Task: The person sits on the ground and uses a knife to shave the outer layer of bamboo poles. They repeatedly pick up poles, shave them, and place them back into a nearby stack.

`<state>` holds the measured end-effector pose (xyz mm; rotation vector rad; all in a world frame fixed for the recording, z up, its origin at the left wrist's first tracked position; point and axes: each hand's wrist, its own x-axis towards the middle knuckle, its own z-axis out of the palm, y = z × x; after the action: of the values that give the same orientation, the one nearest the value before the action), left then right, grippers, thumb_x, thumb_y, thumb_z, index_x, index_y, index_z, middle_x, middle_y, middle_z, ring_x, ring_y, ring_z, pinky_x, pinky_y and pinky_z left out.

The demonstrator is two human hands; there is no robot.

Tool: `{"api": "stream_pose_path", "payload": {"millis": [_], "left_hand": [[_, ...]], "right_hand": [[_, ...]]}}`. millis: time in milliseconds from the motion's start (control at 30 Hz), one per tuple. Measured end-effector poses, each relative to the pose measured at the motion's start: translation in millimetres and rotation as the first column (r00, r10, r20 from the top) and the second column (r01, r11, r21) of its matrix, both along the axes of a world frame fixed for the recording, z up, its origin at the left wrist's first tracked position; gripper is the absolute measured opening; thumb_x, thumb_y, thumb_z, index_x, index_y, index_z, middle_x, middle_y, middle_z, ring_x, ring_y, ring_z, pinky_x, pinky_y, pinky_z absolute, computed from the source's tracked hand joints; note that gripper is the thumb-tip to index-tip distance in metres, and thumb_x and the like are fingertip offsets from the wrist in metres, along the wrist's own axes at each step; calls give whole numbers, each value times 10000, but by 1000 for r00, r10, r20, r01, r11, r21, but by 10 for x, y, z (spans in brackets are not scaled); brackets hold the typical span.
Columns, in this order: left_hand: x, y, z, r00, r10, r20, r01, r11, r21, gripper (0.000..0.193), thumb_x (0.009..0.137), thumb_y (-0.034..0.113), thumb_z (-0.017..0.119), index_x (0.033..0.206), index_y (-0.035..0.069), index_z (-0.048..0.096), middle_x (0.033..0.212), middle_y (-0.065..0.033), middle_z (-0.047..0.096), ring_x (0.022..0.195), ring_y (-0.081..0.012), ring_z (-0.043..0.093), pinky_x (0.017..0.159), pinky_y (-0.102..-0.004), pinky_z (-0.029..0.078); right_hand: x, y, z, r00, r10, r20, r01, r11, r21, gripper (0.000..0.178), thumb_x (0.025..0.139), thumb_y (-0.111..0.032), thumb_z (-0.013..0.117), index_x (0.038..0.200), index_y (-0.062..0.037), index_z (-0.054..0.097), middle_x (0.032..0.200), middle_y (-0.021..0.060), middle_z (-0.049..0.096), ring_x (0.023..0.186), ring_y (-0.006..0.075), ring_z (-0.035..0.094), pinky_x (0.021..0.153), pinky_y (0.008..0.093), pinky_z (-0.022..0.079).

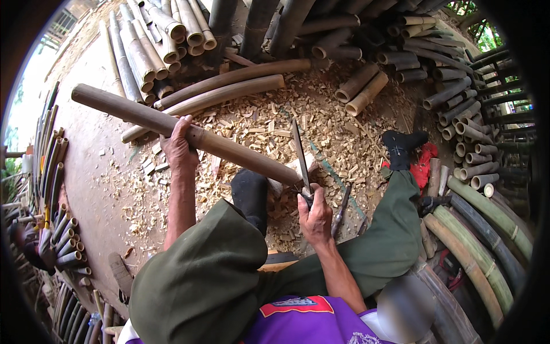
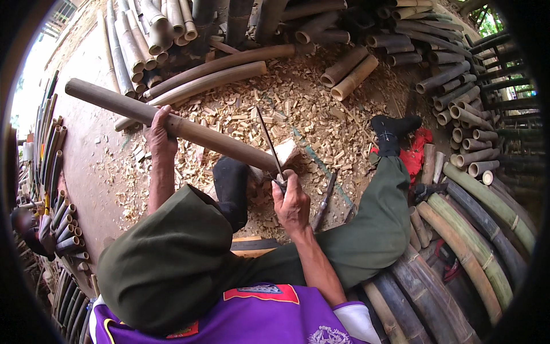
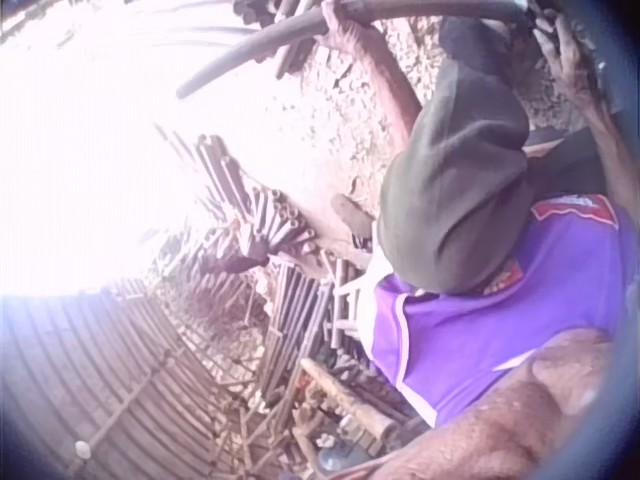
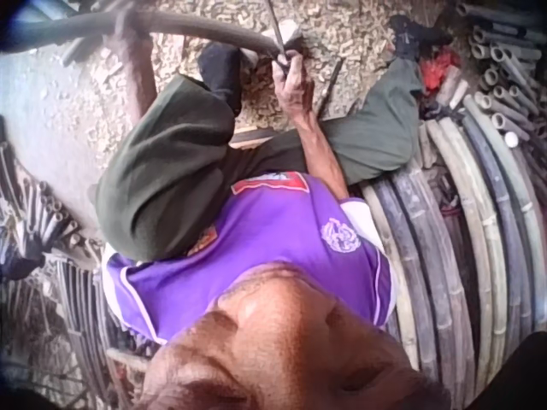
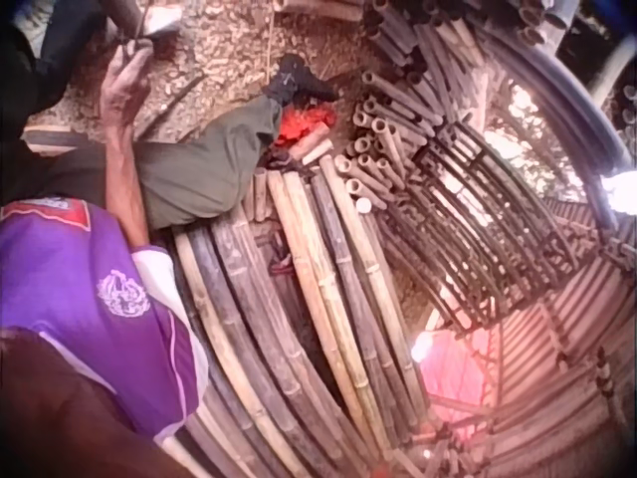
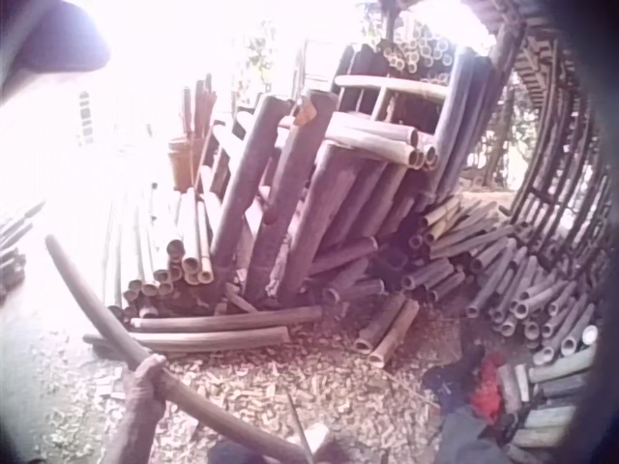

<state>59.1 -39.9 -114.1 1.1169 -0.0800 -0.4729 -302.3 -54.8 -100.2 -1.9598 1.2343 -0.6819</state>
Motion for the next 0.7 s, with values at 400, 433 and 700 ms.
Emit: {"api": "stream_pose_path", "payload": {"millis": [400,433,700], "left_hand": [[-47,-19,208,956,-289,52,294,947,-129,411,812,12,833,1135,29,579,998,-75,675,901,-195,699,827,-349,606],[-64,-40,236,957,-286,53,290,946,-141,412,814,11,829,1138,28,576,1003,-75,676,902,-196,699,829,-352,605],[-56,27,274,936,-333,111,347,925,-157,438,833,15,799,1197,26,556,1042,-75,677,949,-190,696,897,-340,584]], "right_hand": [[-112,7,-343,978,53,-203,-21,987,157,244,1017,-225,632,1112,-42,501,861,270,690,789,499,675,635,554,518],[-72,-39,-400,926,77,-371,-7,983,186,222,1021,-209,616,1103,-42,495,873,268,696,789,512,672,652,572,518],[-32,22,25,1000,14,-17,-15,996,-88,228,1016,-202,635,1108,-38,506,830,232,701,732,442,707,597,502,552]]}}
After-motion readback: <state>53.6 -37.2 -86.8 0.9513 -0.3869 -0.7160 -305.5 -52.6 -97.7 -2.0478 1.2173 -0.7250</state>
